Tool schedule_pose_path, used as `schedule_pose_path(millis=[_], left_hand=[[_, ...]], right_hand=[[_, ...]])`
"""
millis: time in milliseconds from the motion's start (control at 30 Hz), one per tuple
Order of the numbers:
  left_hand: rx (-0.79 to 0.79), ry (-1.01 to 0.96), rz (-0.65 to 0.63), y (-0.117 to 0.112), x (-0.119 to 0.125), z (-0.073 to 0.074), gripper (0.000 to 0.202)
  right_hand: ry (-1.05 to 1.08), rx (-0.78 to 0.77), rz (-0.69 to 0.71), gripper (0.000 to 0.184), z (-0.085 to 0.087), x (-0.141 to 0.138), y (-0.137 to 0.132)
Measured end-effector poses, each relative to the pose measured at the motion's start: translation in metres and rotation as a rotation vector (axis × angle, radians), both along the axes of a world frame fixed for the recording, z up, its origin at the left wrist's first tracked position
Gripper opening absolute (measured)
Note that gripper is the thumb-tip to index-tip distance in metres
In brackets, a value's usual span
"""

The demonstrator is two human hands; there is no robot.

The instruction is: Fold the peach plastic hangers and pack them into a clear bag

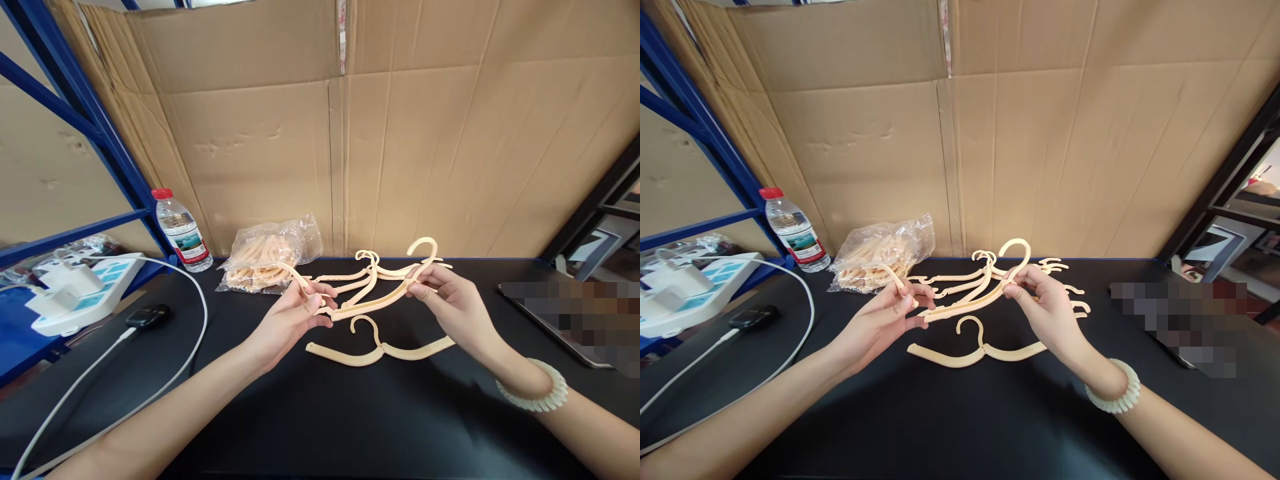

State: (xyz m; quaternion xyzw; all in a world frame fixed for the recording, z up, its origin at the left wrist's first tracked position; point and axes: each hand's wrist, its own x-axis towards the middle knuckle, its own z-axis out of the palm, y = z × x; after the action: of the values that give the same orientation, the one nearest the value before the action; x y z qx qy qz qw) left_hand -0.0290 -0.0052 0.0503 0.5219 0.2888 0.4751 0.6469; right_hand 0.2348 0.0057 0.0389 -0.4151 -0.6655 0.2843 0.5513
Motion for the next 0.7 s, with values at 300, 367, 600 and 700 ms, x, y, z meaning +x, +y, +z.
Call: schedule_pose_path(millis=[300, 367, 600, 700], left_hand=[[-0.102, -0.089, -0.196, -0.004, 0.003, 0.001, 0.016], [-0.087, -0.093, -0.209, -0.004, 0.003, 0.001, 0.014], [-0.059, -0.109, -0.207, -0.004, 0.001, 0.001, 0.011], [-0.06, -0.107, -0.19, -0.004, 0.001, 0.002, 0.014]], right_hand=[[-0.048, 0.237, -0.163, 0.009, -0.007, -0.002, -0.009], [-0.039, 0.293, -0.174, 0.006, -0.008, -0.002, -0.01], [-0.002, 0.386, -0.156, 0.007, -0.009, -0.005, -0.012], [-0.019, 0.416, -0.17, 0.013, -0.01, -0.005, -0.014]])
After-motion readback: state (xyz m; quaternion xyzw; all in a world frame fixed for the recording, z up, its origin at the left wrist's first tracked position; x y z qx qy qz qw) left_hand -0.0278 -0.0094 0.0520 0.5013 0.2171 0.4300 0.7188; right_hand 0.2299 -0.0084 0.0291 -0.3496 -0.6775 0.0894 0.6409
